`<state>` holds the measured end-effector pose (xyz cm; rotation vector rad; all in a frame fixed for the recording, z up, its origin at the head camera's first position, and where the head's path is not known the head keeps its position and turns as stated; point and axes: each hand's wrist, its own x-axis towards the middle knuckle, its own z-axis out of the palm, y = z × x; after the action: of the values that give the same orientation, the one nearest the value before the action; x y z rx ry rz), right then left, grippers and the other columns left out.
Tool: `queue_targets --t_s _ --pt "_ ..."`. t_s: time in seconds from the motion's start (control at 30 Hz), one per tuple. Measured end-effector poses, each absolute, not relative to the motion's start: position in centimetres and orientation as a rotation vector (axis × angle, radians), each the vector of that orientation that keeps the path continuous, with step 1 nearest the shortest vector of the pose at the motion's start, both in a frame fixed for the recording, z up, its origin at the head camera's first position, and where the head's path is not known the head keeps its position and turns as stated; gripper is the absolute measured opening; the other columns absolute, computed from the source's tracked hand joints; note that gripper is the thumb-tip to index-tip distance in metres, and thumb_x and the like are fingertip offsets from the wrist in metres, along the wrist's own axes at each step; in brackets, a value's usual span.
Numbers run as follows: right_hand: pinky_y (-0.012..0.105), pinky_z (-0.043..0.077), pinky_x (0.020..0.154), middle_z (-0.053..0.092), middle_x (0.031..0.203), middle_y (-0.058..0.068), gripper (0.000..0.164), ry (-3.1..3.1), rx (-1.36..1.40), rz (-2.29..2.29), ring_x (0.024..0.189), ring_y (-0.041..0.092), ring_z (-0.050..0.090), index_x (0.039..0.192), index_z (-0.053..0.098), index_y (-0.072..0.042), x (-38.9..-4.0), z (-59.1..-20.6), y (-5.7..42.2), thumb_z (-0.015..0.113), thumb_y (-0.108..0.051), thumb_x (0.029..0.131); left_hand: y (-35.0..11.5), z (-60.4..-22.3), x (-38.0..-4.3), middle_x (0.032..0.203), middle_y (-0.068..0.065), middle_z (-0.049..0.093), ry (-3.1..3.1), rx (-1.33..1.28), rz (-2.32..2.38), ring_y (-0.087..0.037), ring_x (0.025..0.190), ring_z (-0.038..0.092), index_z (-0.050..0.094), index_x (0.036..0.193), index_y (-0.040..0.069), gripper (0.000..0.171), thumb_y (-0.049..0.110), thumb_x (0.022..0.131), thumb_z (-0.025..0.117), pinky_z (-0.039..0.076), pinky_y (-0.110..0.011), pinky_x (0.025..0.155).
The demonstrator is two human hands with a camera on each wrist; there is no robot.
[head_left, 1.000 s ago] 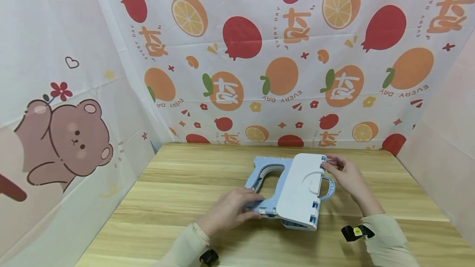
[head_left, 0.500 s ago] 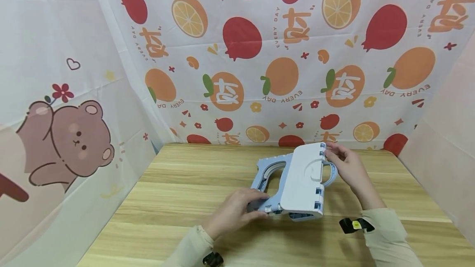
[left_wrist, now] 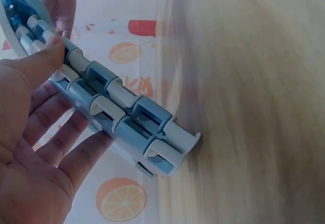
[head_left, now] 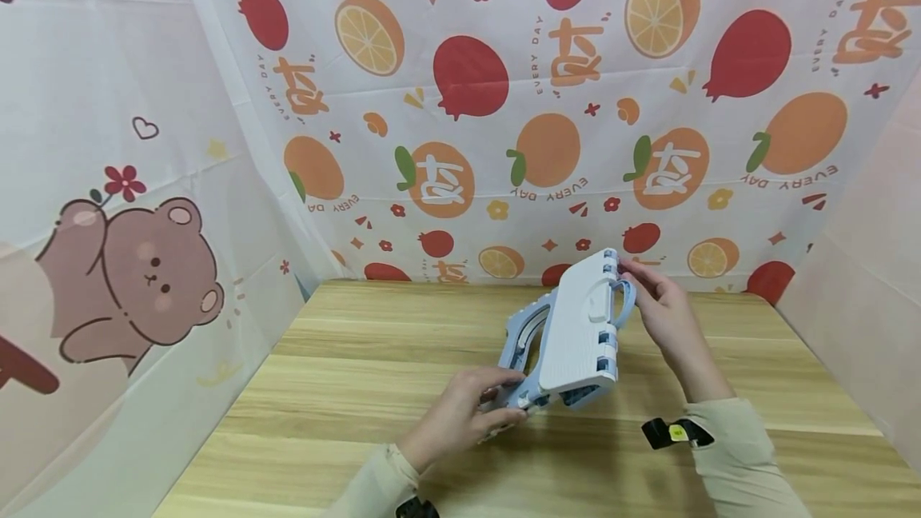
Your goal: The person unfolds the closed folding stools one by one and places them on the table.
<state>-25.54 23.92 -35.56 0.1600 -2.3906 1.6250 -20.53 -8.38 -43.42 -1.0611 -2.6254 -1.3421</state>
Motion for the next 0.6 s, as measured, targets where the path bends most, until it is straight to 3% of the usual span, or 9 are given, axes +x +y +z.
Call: queue_targets --t_s 0.2,0.43,0.6 --pt "0.002 0.045 0.098 0.048 0.166 0.015 0.054 -2.392 0.216 1.693 0.146 0.026 0.050 0.163 0.046 -0.011 -25.5 -35.1 23.0 0.048 -0.036 0.116 -7.9 -43.4 -20.2 0.125 -0.005 0.076 -2.617 -1.007 -1.474 -0.018 0.109 0.071 0.074 0.131 0.014 0.038 0.030 0.097 0.081 0.063 -0.036 0.099" --pt "0.007 0.048 0.104 0.051 0.162 0.022 0.052 -2.382 0.337 1.678 0.145 0.036 0.054 0.160 0.047 0.000 -25.5 -35.0 21.7 0.051 -0.026 0.115 -7.3 -43.5 -19.9 0.125 -0.009 0.075 -2.585 -0.933 -1.647 -0.025 0.110 0.071 0.074 0.130 0.012 0.040 0.025 0.094 0.084 0.063 -0.033 0.097" --pt "0.007 0.048 0.104 0.055 0.160 0.020 0.051 -2.360 0.400 1.693 0.143 0.038 0.058 0.160 0.048 -0.002 -25.2 -35.1 20.9 0.051 -0.026 0.115 -6.9 -43.7 -19.7 0.127 -0.006 0.075 -2.548 -0.889 -1.714 -0.021 0.116 0.071 0.073 0.133 0.016 0.040 0.024 0.095 0.083 0.063 -0.036 0.099"
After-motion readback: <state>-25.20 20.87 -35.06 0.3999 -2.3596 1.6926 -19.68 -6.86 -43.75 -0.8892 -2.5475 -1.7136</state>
